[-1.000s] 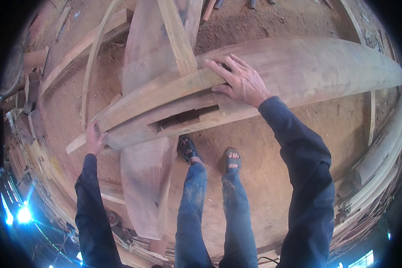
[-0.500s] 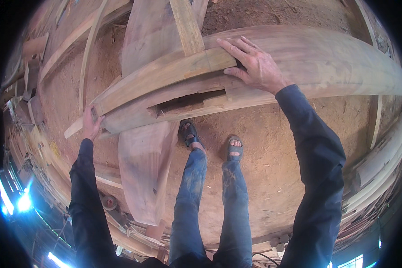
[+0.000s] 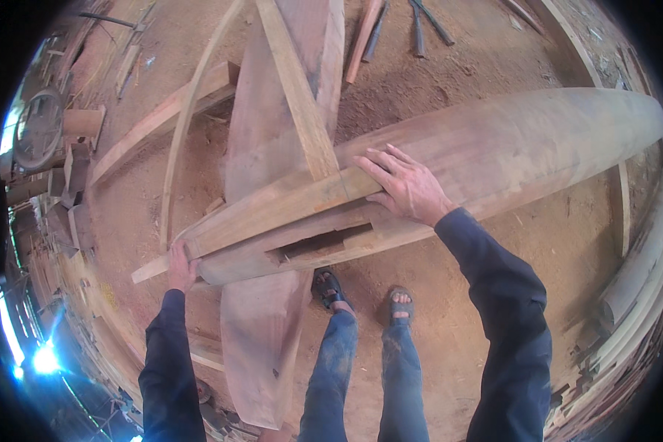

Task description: The person assembles a wooden frame by hand, fitting a long plank into a mortise on a curved wooden piece. They repeatedly lift, align, and insert the plank, then remove and reposition it multiple times before placing the assembled frame on the floor.

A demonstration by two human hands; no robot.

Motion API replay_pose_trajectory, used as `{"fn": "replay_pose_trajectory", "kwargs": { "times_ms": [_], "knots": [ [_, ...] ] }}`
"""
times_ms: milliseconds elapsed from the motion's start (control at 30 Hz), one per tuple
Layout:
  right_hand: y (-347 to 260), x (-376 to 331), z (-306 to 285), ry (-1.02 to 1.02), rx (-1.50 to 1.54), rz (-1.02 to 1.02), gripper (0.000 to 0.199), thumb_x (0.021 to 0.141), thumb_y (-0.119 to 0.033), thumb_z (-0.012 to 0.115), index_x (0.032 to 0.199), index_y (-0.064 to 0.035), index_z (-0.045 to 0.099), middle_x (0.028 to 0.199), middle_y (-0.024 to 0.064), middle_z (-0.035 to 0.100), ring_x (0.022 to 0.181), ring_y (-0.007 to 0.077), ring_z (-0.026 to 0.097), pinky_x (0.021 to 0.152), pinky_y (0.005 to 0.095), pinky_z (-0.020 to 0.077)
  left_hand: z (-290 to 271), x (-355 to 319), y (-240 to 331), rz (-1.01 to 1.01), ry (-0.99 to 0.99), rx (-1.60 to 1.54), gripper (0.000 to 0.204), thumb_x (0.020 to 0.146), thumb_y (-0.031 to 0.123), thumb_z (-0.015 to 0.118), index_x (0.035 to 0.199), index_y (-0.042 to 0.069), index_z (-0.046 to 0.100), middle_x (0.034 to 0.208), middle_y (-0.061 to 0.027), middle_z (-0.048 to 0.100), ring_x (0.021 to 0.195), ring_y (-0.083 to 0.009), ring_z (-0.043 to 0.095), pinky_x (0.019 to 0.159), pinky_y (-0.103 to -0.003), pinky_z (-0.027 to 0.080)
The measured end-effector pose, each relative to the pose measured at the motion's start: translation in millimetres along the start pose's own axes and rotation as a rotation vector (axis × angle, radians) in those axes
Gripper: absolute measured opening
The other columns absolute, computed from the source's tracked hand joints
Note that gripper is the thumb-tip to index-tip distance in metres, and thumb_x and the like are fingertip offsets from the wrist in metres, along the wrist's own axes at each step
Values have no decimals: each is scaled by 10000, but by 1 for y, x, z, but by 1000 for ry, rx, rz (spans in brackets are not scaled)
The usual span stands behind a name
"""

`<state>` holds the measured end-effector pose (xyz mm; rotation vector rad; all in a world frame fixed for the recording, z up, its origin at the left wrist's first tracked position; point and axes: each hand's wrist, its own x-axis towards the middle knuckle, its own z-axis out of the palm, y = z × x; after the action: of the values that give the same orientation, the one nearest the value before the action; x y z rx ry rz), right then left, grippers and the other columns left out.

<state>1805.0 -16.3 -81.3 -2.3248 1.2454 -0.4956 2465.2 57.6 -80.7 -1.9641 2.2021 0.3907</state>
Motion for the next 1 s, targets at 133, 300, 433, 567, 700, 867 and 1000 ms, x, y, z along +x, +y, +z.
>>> {"fn": "replay_pose_trajectory", "kwargs": {
  "times_ms": [133,300,433,567,700,867,1000],
  "knots": [
    [1,-1,-3,-20,1,12,823,858,-249,830,1581,-114,460,1489,147,573,1394,341,558,1265,489,398,-4,7,4,-11,5,-23,737,832,99,793,1468,-12,437,1356,-273,517,1331,-496,469,1161,-532,388],
    [3,1,0,-41,25,7,816,857,-224,825,1576,-98,460,1501,148,561,1402,345,548,1265,486,400,-5,3,2,-25,17,-22,736,828,108,798,1467,0,450,1366,-267,523,1334,-495,473,1163,-533,386],
    [5,-2,2,-34,41,27,798,852,-202,824,1559,-85,473,1494,157,566,1401,360,547,1264,480,403,-5,-2,7,-14,19,-44,735,823,121,804,1461,4,459,1364,-259,530,1336,-495,473,1160,-534,388],
    [3,-1,0,-33,80,33,777,842,-173,822,1538,-75,492,1490,172,571,1402,378,544,1259,479,406,-6,-6,2,2,28,-26,703,819,144,809,1424,0,482,1361,-251,537,1332,-488,481,1143,-527,402],
    [3,-3,0,-11,94,26,778,833,-169,820,1535,-83,498,1496,197,570,1392,421,543,1248,505,410,-8,-1,6,33,28,-10,684,811,157,813,1394,-9,496,1321,-247,551,1299,-483,503,1112,-525,422],
    [3,-3,2,-16,62,61,762,844,-177,821,1530,-83,503,1497,204,573,1398,419,539,1236,490,421,-7,3,3,35,31,9,690,796,163,825,1383,-9,505,1284,-246,564,1267,-480,523,1092,-526,431],
    [4,-2,5,-21,73,69,739,866,-200,812,1528,-87,503,1516,217,563,1407,450,525,1216,495,436,-7,3,-1,39,42,-9,691,789,167,835,1372,-8,509,1288,-250,563,1274,-477,527,1092,-527,433]
  ]
}}
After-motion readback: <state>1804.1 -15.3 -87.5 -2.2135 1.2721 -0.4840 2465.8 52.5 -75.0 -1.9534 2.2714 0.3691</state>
